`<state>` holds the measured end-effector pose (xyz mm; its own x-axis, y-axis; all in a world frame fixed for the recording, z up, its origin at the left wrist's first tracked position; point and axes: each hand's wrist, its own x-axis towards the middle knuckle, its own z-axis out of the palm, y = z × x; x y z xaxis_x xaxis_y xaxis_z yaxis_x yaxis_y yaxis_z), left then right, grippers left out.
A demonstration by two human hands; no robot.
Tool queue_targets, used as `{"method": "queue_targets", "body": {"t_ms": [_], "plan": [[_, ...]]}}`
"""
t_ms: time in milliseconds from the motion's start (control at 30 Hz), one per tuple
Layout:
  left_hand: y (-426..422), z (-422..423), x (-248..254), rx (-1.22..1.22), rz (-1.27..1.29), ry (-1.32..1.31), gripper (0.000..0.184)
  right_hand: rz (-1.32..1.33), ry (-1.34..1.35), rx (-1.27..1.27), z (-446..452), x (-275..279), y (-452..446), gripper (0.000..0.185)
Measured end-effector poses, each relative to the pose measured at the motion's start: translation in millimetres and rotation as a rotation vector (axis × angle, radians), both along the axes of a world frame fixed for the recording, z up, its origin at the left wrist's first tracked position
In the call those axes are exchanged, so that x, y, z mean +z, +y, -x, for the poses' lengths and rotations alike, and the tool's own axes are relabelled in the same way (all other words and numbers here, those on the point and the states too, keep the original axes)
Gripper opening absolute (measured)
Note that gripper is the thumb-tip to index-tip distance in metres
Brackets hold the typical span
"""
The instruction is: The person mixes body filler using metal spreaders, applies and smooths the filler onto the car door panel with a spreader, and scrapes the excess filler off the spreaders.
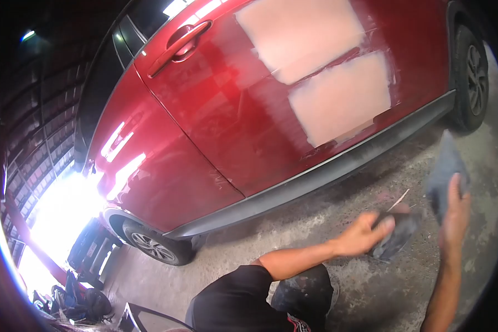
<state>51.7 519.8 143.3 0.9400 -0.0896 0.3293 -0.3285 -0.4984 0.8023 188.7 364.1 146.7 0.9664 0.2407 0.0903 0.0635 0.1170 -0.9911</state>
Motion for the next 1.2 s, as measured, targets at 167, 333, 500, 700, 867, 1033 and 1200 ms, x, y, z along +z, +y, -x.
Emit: {"method": "queue_targets", "body": {"t_ms": [167, 333, 500, 700, 867, 1033, 1200], "plan": [[30.5, -17.2, 12.2, 0.461, 1.093, 0.063, 0.053, 0.235, -1.206, -0.115, 33.4, -13.8, -6.4, 0.049], [6.8, -19.2, 10.2, 0.326, 0.996, 0.199, 0.056, 0.149, -1.157, 0.28, 82.2, -29.6, 27.3, 0.067], [18.8, -19.5, -16.1, 0.054, 1.227, 0.306, 0.058, 0.151, -1.117, 0.294, 76.1, -21.5, 28.3, 0.058], [23.2, -19.4, 2.7, -0.041, 1.481, 0.268, 0.063, 0.092, -1.138, 0.468, 84.9, -41.4, 36.1, 0.058], [-5.3, -24.7, -2.4, 0.107, 1.194, 0.13, 0.043, -0.02, -0.845, 0.107, 64.5, -6.3, 52.7, 0.048], [27.1, -26.5, 0.1, 0.112, 1.128, -0.001, 0.026, -0.207, -0.363, -0.002, 12.1, -4.1, 44.0, 0.043], [33.0, -31.6, -9.9, 0.054, 1.202, 0.111, 0.022, -0.031, -0.625, 0.091, 77.1, -14.2, 31.8, 0.044]]}}
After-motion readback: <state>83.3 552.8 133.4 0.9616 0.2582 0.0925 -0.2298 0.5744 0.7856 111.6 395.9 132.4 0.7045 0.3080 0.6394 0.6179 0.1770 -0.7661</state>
